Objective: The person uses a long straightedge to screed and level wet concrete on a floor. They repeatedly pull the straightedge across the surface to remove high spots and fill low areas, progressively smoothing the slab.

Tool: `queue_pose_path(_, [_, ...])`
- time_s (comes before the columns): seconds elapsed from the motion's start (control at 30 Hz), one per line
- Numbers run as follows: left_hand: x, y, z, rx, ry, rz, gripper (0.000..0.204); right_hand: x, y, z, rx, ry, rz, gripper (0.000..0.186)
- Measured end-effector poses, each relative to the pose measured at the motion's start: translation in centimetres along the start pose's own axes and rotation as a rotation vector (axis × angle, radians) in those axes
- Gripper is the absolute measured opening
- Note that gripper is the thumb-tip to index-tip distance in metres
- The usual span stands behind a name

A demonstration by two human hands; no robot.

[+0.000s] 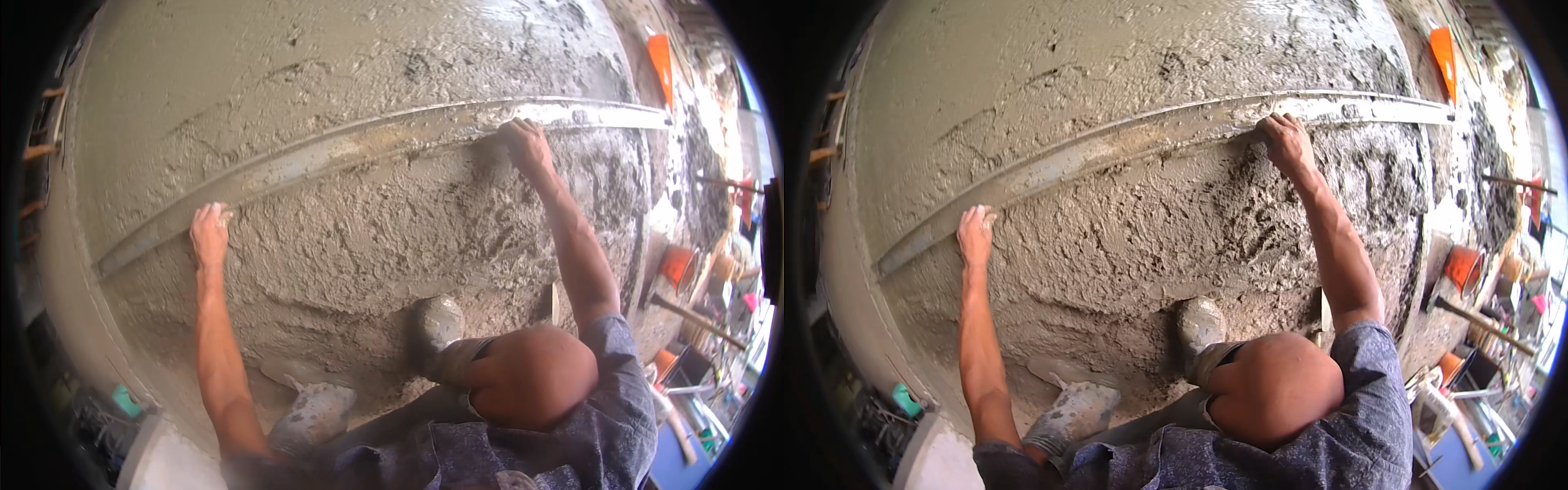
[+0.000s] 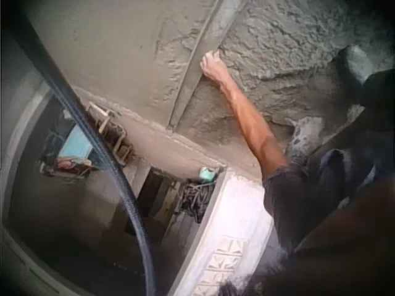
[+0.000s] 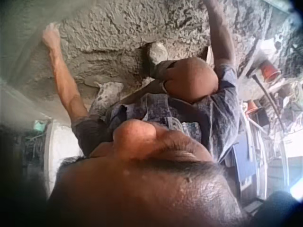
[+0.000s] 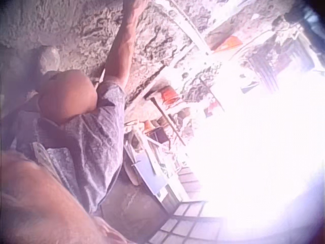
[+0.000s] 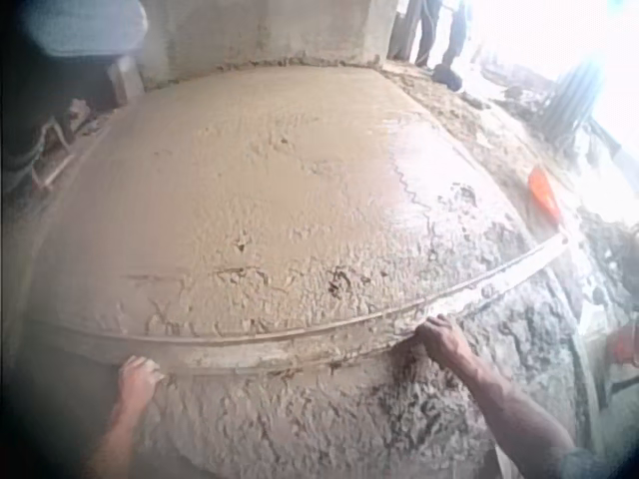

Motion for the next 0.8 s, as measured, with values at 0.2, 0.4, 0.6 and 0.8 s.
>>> queue_pose_path(0.2, [1.4,0.5,-2.8,0.025,-0.01,-0.03,0.02,2.0,1.2,-4.6,0.084,0.127,-0.034,0.025])
queue_pose_path(0.4, [2.4,0.9,-1.7,-0.031,-0.015,-0.036,0.018,2.1,2.4,-3.0,0.074,0.208,-0.106,0.014])
queue_pose_path(0.6, [2.3,-0.1,-0.2,0.042,-0.029,0.045,0.02,2.9,1.2,-2.9,0.055,0.161,-0.153,0.024])
queue_pose_path(0.8, [4.7,0.2,-0.4,0.028,0.043,-0.025,0.018,5.5,0.9,-3.1,0.055,0.195,-0.081,0.02])
Point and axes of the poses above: each hand's wrist, its own x-axis away from the middle knuckle, its own y-axis out of the palm, z = x × y, the point moved 4 cm from there along -x, towards the middle knuckle, and after that the axes turned 5 degrees about -z, right-handed, at the moved point
